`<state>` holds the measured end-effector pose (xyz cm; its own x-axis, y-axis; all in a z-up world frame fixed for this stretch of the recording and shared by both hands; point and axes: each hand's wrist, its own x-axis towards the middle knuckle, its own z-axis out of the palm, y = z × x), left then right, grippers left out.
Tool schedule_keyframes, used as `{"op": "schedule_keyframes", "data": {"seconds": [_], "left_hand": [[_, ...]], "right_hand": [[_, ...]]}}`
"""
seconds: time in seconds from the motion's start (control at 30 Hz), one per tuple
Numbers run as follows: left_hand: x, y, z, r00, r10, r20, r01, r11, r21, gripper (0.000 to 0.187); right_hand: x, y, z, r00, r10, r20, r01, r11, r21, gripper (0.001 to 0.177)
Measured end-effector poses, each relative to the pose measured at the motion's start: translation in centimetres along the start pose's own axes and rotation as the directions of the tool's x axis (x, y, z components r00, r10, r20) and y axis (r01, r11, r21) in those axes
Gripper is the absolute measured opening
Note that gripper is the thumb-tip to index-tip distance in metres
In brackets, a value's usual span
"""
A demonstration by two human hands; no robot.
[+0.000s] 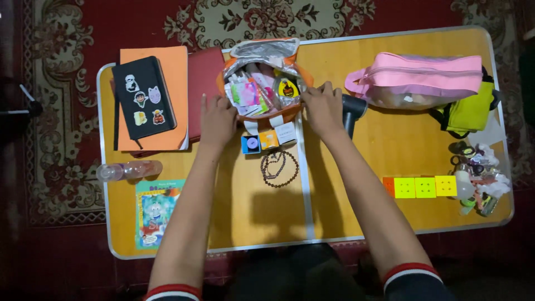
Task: The person is seen packing multiple items into several small bags and cases.
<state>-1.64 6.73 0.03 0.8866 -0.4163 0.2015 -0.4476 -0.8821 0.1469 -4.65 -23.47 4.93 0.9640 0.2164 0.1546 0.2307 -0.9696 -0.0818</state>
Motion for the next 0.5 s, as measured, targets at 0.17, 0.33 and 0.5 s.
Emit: {"op": "schedule_keyframes", "data": {"seconds": [0.17,0.33,0.5], "left_hand": [[-2.2,1.8,-1.1,0.986,-0.110,-0.123,0.087,0.980,-0.176,0.021],[-6.0,4.5,-4.4,0.970,-0.244,-0.011,0.220,0.892,-0.396,0.038],[-12.3,7.0,-4.8,0.931,-0.360,0.059,0.329,0.758,-0.563,0.046]], "right_hand": [[-2.6,-2.0,1.2,0.996,0.088,-0.009,-0.087,0.993,0.075,0.028],[-6.6,-6.6,0.9,0.976,0.196,0.091,-0.212,0.955,0.207,0.050],[-10.9,-12.2,0.3,0.962,0.253,0.105,-0.272,0.842,0.465,0.050]]}}
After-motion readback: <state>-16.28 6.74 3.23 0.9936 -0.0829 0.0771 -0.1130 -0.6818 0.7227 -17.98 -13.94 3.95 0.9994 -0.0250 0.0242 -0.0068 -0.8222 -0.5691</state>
